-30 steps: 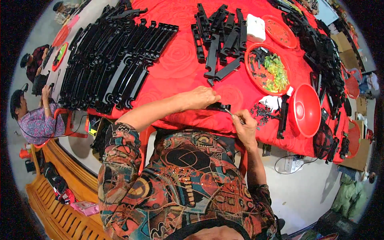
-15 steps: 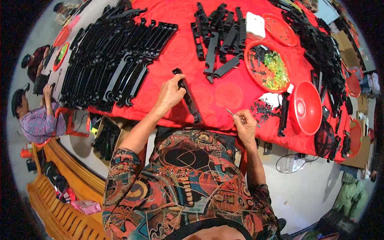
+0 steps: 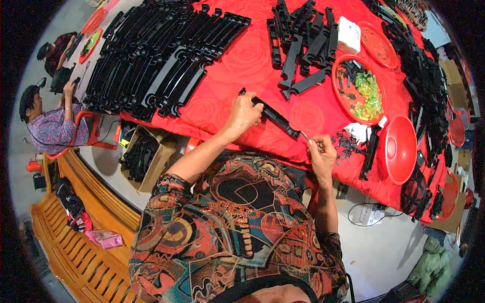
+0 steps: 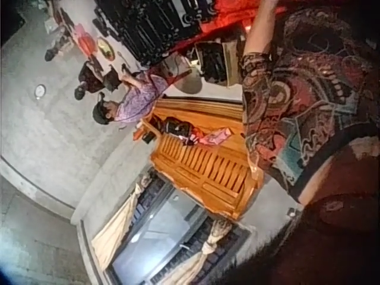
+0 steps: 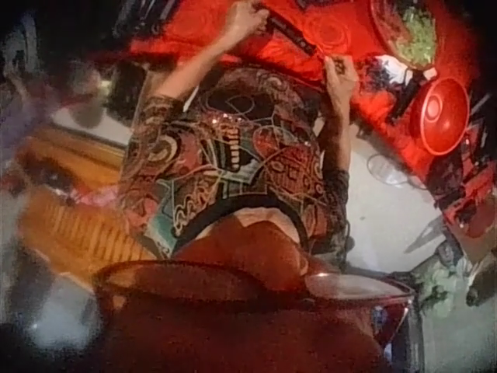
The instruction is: The person assembles plastic gun components by hand, inserting small parts and metal pins into black plastic frames on the table.
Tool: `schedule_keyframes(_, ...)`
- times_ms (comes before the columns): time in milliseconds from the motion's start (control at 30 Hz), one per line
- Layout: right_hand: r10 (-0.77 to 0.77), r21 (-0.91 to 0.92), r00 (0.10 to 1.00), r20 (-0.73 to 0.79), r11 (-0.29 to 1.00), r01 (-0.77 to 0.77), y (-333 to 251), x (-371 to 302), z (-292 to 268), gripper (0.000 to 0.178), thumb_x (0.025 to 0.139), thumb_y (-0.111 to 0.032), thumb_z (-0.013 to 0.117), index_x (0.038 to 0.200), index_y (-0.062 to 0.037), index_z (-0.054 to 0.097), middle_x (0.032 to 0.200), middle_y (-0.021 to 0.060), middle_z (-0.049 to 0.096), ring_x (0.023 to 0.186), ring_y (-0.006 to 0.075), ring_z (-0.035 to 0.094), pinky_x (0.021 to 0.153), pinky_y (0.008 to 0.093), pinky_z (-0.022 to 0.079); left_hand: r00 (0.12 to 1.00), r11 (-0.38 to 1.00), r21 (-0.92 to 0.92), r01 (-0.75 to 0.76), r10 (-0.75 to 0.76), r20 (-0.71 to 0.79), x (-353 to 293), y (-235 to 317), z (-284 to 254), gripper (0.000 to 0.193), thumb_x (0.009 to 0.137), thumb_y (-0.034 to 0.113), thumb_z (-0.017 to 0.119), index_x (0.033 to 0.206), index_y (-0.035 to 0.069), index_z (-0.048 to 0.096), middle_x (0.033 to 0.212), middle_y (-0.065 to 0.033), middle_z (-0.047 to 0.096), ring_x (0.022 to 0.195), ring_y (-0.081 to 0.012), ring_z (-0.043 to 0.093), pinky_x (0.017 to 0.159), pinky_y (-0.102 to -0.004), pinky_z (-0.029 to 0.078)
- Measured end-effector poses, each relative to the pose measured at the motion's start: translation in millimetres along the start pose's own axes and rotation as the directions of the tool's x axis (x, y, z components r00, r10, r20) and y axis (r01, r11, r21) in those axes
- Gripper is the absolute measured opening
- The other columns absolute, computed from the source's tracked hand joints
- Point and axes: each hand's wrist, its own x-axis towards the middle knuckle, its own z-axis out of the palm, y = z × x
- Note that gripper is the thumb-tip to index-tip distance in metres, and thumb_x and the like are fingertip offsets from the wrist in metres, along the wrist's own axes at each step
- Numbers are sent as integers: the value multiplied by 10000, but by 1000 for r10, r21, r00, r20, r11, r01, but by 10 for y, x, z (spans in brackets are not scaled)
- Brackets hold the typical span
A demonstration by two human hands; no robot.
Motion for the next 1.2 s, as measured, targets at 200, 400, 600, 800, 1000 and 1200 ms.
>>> schedule_keyframes(200,50,-40,999,3,998,-50,8,51,-50,84,822,-42,629,839,-27,549,630,-20,494,572,34,432,498,214,354,961,805,552,-217,277,-27,-154,89,-161,373,753,83,645,1094,-35,551,699,-117,627,682,-281,646,608,-366,518)
schedule_keyframes(400,-19,-147,998,65,989,29,-130,137,-33,67,813,-56,635,855,-18,600,651,36,551,586,67,487,525,241,401,536,298,528,-795,752,383,127,-93,-361,370,660,104,712,1013,106,601,1155,-91,515,1184,-295,429,982,-496,326)
schedule_keyframes(600,-99,-247,985,141,960,132,-273,188,49,97,810,-74,631,884,-14,613,712,89,583,618,145,563,563,279,444,532,275,564,-779,766,360,155,-295,-287,288,697,102,673,977,108,609,1043,-73,546,1056,-255,503,968,-485,331)
schedule_keyframes(800,-155,-366,960,233,901,234,-340,248,29,82,798,-69,623,868,-29,609,768,114,612,671,242,629,575,321,472,488,195,631,-751,808,331,-66,-273,-140,178,746,125,600,921,143,621,993,-78,555,984,-239,524,938,-465,347)
schedule_keyframes(1000,-266,-475,915,302,790,386,-374,333,95,81,803,-126,616,828,-62,573,712,95,585,613,281,606,526,375,465,386,106,492,-864,766,514,19,-194,-209,141,759,159,592,896,164,624,1010,-68,546,968,-229,512,884,-429,374)
schedule_keyframes(1200,-298,-548,866,402,680,488,-362,398,161,78,815,-156,586,798,-96,539,668,91,548,578,296,586,480,414,442,363,206,303,-930,629,687,218,-125,-251,173,762,156,617,935,159,634,1022,-48,551,990,-224,514,836,-370,404)
